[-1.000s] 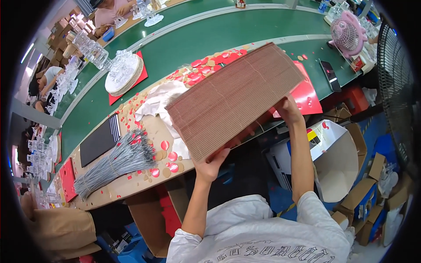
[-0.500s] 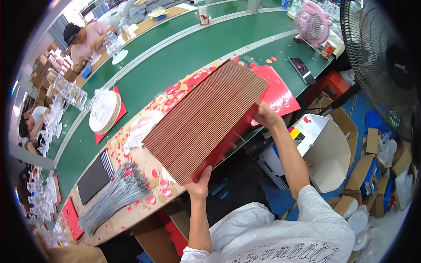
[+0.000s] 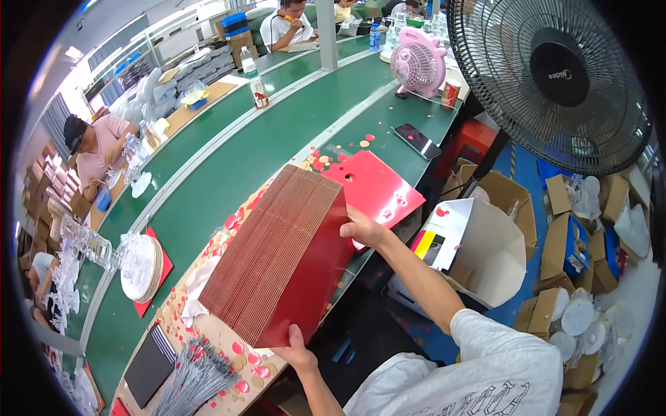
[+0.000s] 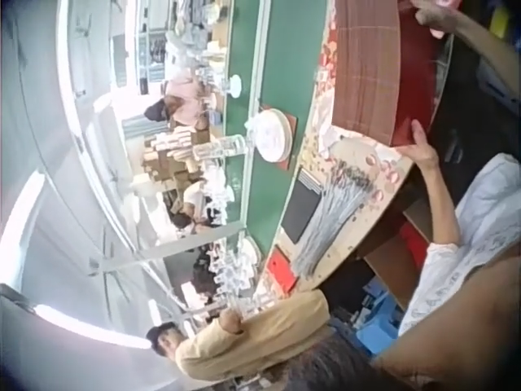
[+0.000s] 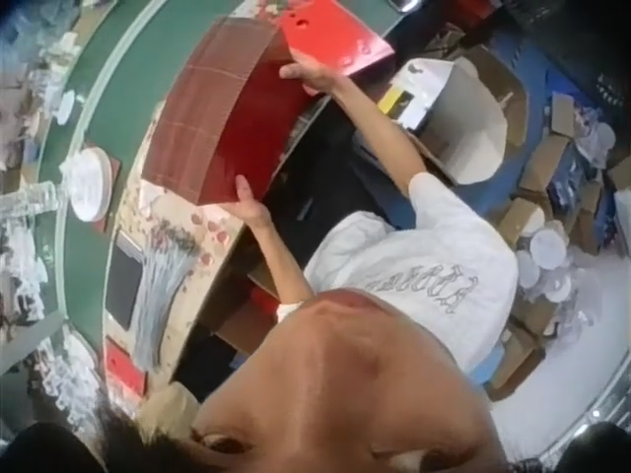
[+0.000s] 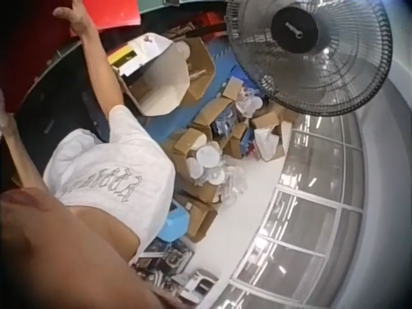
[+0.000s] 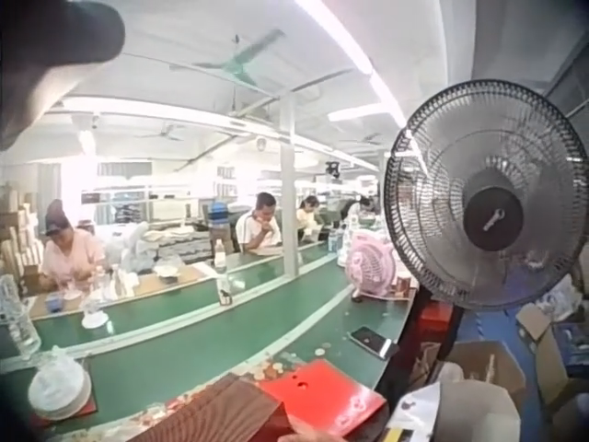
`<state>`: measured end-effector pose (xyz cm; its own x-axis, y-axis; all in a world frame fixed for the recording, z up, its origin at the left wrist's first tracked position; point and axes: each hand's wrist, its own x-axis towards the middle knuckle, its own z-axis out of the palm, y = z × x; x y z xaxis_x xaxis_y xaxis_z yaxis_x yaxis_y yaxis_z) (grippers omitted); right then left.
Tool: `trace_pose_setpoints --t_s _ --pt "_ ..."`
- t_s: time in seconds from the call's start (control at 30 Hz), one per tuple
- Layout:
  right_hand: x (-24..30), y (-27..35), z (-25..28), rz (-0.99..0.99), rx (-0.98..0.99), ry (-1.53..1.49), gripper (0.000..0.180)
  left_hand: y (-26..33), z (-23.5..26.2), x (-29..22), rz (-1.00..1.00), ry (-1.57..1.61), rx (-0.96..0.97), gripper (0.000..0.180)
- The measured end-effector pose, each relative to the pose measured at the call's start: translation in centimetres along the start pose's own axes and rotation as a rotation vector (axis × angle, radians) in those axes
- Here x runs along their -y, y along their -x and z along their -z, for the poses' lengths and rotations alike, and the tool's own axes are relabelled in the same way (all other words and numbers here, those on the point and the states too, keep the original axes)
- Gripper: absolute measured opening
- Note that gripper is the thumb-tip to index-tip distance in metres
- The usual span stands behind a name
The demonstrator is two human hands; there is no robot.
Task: Assembling red folders by inserting grey components on a factory assembly line.
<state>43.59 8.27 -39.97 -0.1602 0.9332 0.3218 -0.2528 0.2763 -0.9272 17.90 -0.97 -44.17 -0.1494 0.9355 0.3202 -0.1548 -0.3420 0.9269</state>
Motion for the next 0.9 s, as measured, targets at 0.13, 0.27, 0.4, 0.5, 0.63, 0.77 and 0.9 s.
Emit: trace_pose_setpoints --t_s 0.13,0.27,0.4,0.5,0.63,0.77,0.9 --pt "0.1 0.3 0.0 -0.028 -0.034 0.047 0.107 0.2 -0.5 -0.5 0.045 -0.022 -0.014 0.047" --pt "-0.1 0.4 0.1 -0.05 -0.055 0.07 0.107 0.1 -0.2 -0.3 0.03 -0.038 0.026 0.047" --pt "0.2 0.3 0.1 -0.052 -0.022 -0.037 0.107 0.1 -0.4 0.3 0.105 0.092 -0.062 0.054" --pt "0.0 0.5 0.0 -0.038 -0.017 -0.042 0.106 0.5 -0.1 0.6 0.076 0.014 -0.071 0.05" --pt "-0.8 1.5 1.8 -0.152 -0.027 0.003 0.091 0.5 -1.1 -0.4 0.108 0.081 -0.053 0.041" --pt "-0.9 1.6 1.5 -0.052 -0.057 -0.089 0.076 0.7 0.1 0.7 0.053 0.105 -0.047 0.04" --pt "-1.3 1.8 1.1 0.021 -0.114 -0.085 0.07 1.0 1.3 2.5 -0.036 0.027 0.1 0.079"
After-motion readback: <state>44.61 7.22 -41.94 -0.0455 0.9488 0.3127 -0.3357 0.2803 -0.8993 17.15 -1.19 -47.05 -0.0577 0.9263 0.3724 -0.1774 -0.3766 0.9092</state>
